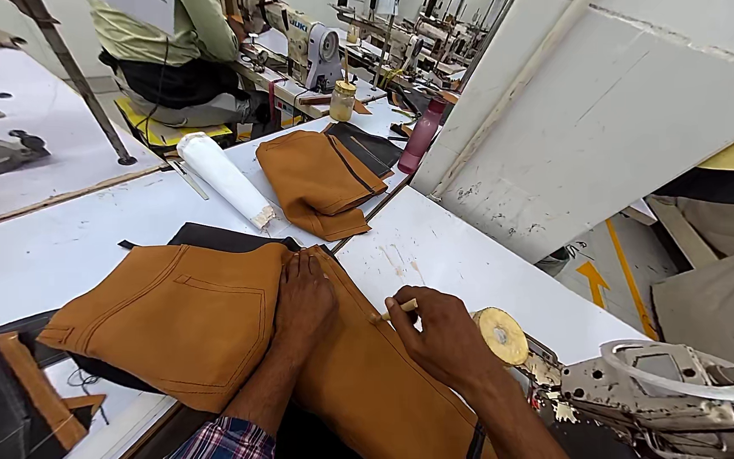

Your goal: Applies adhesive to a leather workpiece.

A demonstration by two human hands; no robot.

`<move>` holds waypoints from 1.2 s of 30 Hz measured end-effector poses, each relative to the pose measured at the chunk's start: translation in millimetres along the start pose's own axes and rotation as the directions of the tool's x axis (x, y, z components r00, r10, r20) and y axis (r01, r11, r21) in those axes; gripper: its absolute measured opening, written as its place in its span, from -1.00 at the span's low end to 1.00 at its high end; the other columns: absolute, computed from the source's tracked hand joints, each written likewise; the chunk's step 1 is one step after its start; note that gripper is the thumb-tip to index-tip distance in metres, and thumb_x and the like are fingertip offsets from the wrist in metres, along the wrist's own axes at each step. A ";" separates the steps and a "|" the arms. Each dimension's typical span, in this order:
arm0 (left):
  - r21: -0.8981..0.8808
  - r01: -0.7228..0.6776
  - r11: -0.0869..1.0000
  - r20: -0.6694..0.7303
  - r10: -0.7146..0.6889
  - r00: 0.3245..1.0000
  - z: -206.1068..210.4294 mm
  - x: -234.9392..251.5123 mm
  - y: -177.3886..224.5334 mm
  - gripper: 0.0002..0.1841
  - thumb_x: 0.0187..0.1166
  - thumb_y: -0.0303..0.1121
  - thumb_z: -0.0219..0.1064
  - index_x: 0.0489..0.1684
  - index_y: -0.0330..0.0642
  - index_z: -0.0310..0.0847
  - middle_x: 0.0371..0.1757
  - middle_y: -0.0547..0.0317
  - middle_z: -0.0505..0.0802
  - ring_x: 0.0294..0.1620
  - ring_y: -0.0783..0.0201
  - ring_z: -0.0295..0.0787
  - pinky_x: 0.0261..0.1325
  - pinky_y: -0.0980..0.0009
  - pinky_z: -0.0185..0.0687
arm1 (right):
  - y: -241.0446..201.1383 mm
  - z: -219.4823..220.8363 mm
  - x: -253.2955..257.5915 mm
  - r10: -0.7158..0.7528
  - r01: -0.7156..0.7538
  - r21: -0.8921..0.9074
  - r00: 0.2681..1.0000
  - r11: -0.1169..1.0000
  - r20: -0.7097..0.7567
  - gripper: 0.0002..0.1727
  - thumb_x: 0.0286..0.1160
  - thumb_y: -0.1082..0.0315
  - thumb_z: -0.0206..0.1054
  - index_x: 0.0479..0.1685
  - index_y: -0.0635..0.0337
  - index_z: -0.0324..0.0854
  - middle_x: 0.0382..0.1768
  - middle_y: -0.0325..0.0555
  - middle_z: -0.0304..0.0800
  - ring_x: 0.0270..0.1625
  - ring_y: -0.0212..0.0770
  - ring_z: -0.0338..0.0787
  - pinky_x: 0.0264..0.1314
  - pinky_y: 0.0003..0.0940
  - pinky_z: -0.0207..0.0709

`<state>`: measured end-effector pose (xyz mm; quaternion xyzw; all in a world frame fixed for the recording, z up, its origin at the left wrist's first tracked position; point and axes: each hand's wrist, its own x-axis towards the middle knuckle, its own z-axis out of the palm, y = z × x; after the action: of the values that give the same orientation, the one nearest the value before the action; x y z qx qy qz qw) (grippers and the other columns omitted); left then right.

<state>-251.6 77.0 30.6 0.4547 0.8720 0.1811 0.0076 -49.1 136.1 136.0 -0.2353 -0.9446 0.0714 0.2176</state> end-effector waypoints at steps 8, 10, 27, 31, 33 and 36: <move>0.010 -0.023 1.000 -0.012 0.023 1.000 -0.3 0.0 -1.1 -0.46 0.80 -0.26 -0.15 0.58 -0.46 0.40 0.74 -0.26 0.41 0.79 -0.15 0.24 0.78 -0.09 0.08 | 6.8 -14.3 -27.4 -0.015 0.015 0.023 1.000 1.000 0.011 -0.64 0.74 -0.02 0.12 -0.23 -0.10 0.76 -0.43 -0.46 0.71 -0.39 -0.53 0.66 -0.35 -0.55 0.57; 0.009 -0.024 1.000 -0.017 0.024 1.000 0.8 0.4 -1.1 -0.46 0.80 -0.25 -0.15 0.58 -0.46 0.40 0.74 -0.25 0.41 0.79 -0.14 0.24 0.78 -0.09 0.08 | 9.0 -19.9 -32.9 0.000 0.000 -0.019 1.000 1.000 0.019 -0.65 0.70 0.01 0.12 -0.34 -0.10 0.72 -0.52 -0.47 0.65 -0.45 -0.52 0.63 -0.41 -0.54 0.54; 0.019 -0.028 0.999 -0.015 0.029 0.999 1.0 -0.6 -3.1 -0.44 0.81 -0.24 -0.21 0.59 -0.45 0.39 0.73 -0.27 0.42 0.78 -0.17 0.27 0.77 -0.12 0.09 | 6.2 -12.6 -33.8 0.050 -0.046 0.063 0.997 0.997 -0.062 -0.66 0.68 0.04 0.14 -0.38 -0.07 0.71 -0.59 -0.47 0.58 -0.55 -0.53 0.56 -0.52 -0.56 0.47; 0.013 -0.027 1.000 -0.002 0.027 1.000 -0.3 -0.8 -3.0 -0.45 0.82 -0.23 -0.21 0.58 -0.45 0.39 0.74 -0.27 0.40 0.79 -0.16 0.24 0.78 -0.14 0.06 | 7.3 -22.7 -52.0 0.046 -0.040 0.078 0.996 0.996 -0.076 -0.66 0.71 -0.01 0.17 -0.23 -0.09 0.79 -0.45 -0.49 0.71 -0.47 -0.59 0.61 -0.45 -0.63 0.52; 0.006 -0.036 0.999 0.001 0.036 0.999 -1.6 -0.4 -2.5 -0.44 0.82 -0.23 -0.21 0.58 -0.46 0.39 0.73 -0.31 0.41 0.79 -0.18 0.25 0.78 -0.16 0.05 | 11.6 -26.9 -63.0 0.065 -0.065 0.040 0.998 0.997 -0.012 -0.65 0.70 0.00 0.14 -0.27 -0.08 0.77 -0.51 -0.47 0.66 -0.52 -0.55 0.58 -0.49 -0.58 0.50; 0.001 -0.039 0.999 0.003 0.039 0.999 -2.9 -1.5 -3.6 -0.44 0.82 -0.23 -0.21 0.56 -0.48 0.40 0.70 -0.34 0.44 0.77 -0.21 0.27 0.77 -0.18 0.06 | 10.1 -44.5 -71.1 0.080 -0.079 -0.048 0.996 0.996 0.027 -0.65 0.64 0.05 0.11 -0.45 -0.09 0.69 -0.64 -0.50 0.53 -0.60 -0.54 0.52 -0.59 -0.54 0.42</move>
<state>-254.0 73.0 31.9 0.4721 0.8630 0.1801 0.0053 31.4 112.6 146.7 -0.2766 -0.9390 0.0611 0.1952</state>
